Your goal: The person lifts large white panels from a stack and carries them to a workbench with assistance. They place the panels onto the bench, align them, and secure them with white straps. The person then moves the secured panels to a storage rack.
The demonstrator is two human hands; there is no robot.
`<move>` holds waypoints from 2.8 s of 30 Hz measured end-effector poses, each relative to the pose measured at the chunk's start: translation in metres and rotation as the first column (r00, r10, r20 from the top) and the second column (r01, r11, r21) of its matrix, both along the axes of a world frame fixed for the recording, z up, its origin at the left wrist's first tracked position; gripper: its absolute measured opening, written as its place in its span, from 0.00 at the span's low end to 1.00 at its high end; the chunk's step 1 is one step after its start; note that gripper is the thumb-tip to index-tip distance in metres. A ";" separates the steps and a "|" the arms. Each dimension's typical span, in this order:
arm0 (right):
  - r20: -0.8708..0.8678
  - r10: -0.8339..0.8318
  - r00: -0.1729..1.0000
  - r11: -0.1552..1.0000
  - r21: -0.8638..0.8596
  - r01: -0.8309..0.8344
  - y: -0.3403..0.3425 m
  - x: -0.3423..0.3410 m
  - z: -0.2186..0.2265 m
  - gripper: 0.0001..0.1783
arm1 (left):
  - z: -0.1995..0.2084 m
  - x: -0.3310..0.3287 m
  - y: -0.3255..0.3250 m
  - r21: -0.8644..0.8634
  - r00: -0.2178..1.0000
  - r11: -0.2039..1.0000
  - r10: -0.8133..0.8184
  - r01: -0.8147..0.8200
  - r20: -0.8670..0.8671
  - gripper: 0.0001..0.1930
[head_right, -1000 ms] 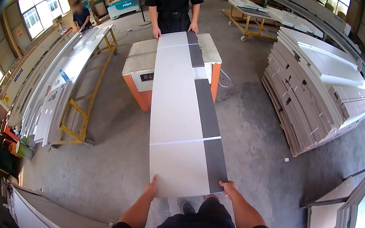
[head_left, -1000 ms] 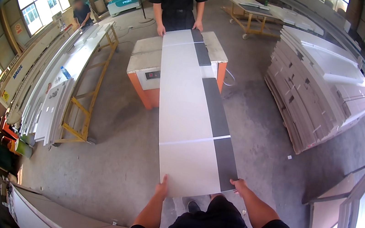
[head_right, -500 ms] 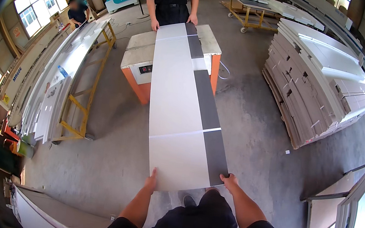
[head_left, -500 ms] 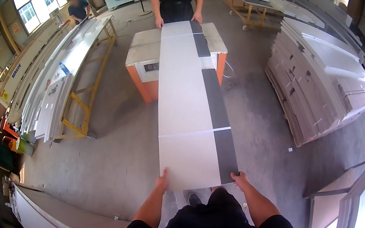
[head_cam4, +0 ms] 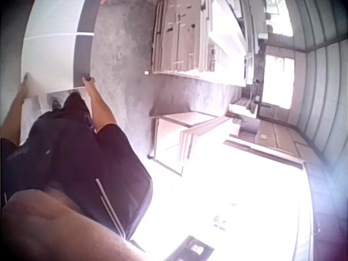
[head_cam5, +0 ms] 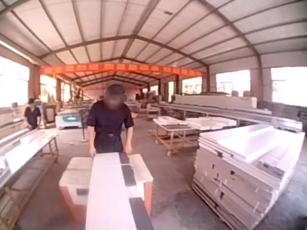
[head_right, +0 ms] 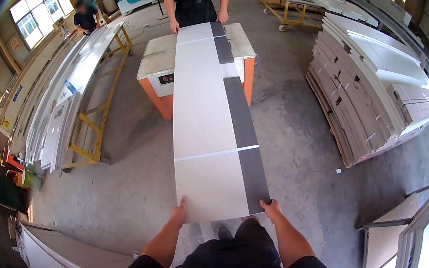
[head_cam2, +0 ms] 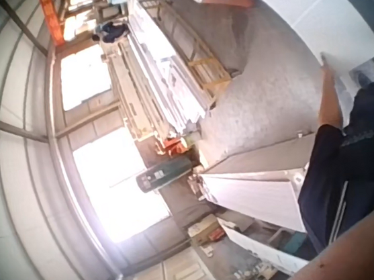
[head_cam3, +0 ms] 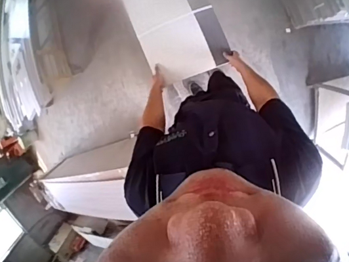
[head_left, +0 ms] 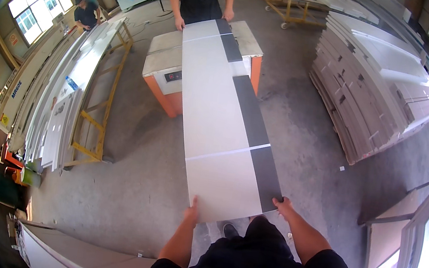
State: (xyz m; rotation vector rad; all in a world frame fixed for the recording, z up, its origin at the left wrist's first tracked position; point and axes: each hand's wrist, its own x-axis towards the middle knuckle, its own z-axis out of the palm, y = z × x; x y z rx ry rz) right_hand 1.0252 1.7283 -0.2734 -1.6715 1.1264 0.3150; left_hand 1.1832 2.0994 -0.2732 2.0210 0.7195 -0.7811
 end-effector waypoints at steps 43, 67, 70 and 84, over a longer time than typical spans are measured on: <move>-0.161 -0.052 0.986 0.980 0.183 0.082 -0.030 0.023 -0.063 0.30 | -0.062 -0.009 -0.019 -0.058 0.994 0.992 0.109 -0.110 -0.013 0.55; 0.304 -0.242 0.922 0.968 0.146 0.206 0.010 0.027 0.230 0.39 | 0.207 0.042 0.023 -0.415 0.968 0.905 0.013 0.095 0.251 0.30; 0.323 -0.290 0.901 0.951 0.202 0.233 0.000 0.029 0.226 0.39 | 0.215 0.060 0.015 -0.446 0.964 0.885 -0.013 0.135 0.266 0.29; 0.224 -0.319 0.921 0.947 0.045 0.317 -0.151 0.047 0.279 0.41 | 0.209 0.133 -0.165 -0.471 0.921 0.798 -0.268 0.377 0.284 0.24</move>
